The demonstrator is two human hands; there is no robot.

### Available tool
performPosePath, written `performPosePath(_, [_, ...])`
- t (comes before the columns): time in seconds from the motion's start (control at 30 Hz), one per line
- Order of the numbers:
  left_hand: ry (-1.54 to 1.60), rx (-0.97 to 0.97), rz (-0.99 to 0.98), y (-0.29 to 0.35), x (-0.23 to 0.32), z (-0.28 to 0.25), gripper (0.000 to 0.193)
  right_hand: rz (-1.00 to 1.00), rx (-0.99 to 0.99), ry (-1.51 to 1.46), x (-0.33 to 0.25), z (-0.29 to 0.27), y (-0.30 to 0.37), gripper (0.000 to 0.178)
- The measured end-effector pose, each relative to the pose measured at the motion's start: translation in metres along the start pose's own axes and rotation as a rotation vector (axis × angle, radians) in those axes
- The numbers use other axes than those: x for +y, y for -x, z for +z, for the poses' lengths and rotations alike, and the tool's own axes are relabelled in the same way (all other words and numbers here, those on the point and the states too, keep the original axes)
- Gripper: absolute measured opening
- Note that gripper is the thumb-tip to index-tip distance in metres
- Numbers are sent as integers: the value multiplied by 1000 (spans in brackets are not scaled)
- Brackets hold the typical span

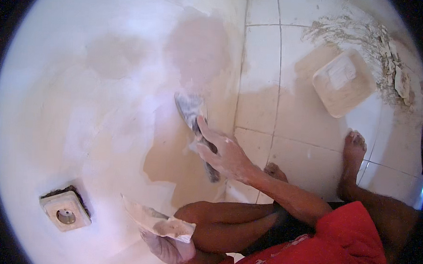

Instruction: The person applies plaster to a wall using putty knives, scoops additional plaster from a container onto a putty knife, and spreads the plaster across the wall surface.

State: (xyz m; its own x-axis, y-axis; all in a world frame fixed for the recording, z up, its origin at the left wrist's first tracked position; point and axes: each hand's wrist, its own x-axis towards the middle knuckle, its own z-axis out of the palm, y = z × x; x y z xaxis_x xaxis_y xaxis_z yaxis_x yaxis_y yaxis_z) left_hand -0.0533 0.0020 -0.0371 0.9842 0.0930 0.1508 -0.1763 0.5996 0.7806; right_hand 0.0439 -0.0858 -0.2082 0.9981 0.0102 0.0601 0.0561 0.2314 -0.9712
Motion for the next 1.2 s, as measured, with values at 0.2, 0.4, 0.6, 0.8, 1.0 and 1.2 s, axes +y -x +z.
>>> performPosePath(0.2, [73, 252, 15, 1, -3, 14, 50, 426, 188, -415, 38, -51, -25, 23])
performPosePath(0.4, [-211, 416, 59, -5, -2, 21, 51, 443, 144, -479, 2, -34, -70, 22])
performPosePath(0.6, [-266, 430, 117, -11, 1, 30, 44, 105, 36, -145, -44, 3, -30, 49])
performPosePath(0.8, [-274, 339, 116, -13, 27, 39, 47, 116, -30, -94, -28, -20, 2, 53])
performPosePath(1.0, [-463, 347, 147, -21, 29, 21, 33, 309, 26, -251, 14, -32, -35, 42])
performPosePath(1.2, [-624, 395, 17, -47, -31, -21, 30, 533, -173, -236, 2, -90, 20, 48])
